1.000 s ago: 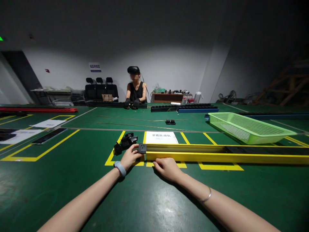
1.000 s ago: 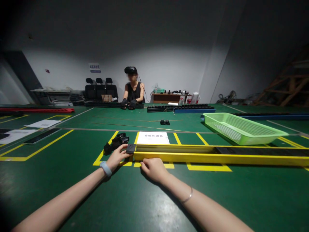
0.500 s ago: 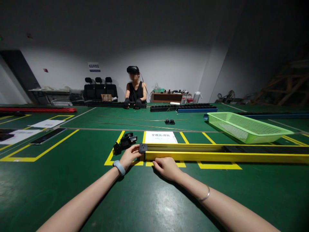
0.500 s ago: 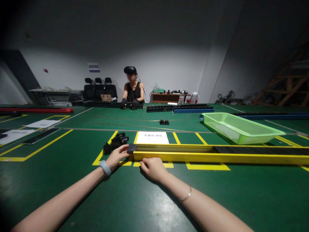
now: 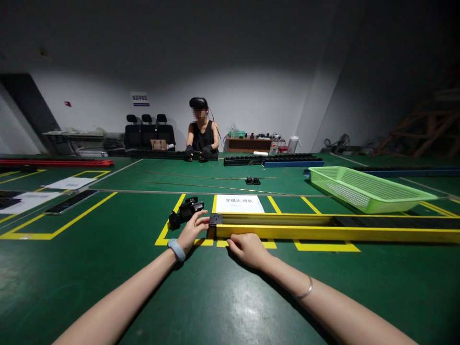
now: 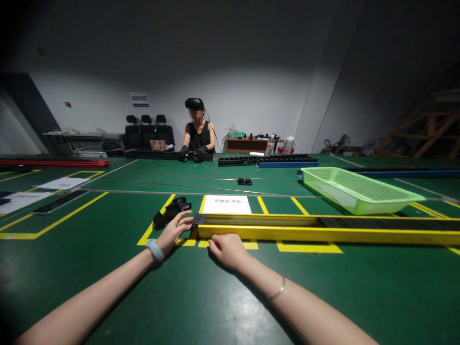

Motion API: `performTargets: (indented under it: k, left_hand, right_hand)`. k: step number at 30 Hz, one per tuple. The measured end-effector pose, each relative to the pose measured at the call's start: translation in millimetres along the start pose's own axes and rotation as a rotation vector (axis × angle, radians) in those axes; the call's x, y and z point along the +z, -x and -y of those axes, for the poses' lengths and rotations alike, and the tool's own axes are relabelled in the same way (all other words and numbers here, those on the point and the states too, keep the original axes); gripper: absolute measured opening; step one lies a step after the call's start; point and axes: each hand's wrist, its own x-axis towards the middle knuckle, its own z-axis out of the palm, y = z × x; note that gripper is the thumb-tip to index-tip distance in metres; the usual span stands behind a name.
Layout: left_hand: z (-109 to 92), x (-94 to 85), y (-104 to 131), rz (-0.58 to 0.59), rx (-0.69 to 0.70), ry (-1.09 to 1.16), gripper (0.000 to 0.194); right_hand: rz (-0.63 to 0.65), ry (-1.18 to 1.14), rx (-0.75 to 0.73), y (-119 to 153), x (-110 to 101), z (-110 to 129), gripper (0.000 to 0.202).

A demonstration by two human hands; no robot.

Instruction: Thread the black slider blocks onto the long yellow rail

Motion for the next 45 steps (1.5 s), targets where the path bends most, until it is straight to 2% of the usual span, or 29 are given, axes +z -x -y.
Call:
performTargets:
  k: [5,10,16,22,33,40,45]
  left_hand:
    - [2.9,1.4,-0.9,-0.065,0.033,-0.062,0.044]
    - [-1.5,5.7,1.2,-0.01,0.054,-0.111,0.041]
    - [-6.6,7.5,5.3,0.052,0.174,-0.28,0.033]
    - [-6.6,8.3,4.6,0.089,0.194,-0.369,0.031]
    - [-14.7,15.9,3.1,0.086,0.158,-0.338,0.021]
    - [-13.6,11.3,-3.6,0.129,0.038,-0.138,0.023]
    - [-20.5,16.1,-3.7,0.139,-0.042,-0.086,0.028]
  right_hand:
    - [-0.006,-0.004,0.003,0.0,0.3,0.3,0.034]
    - [-0.003,-0.017,0.007,0.2,-0.2,0.1,0.034]
    - [0.001,-0.022,0.017,-0.7,-0.4,-0.5,0.033]
    - [-0.002,-0.001,0.008,-0.9,-0.8,0.1,0.033]
    - [0.001,0.003,0.018,-2.3,-1.4,0.4,0.034]
    - [0.014,0.006,0.023,-2.3,-3.2,0.5,0.035]
    - [0.027,0.006,0.032,-2.3,-3.0,0.6,0.036]
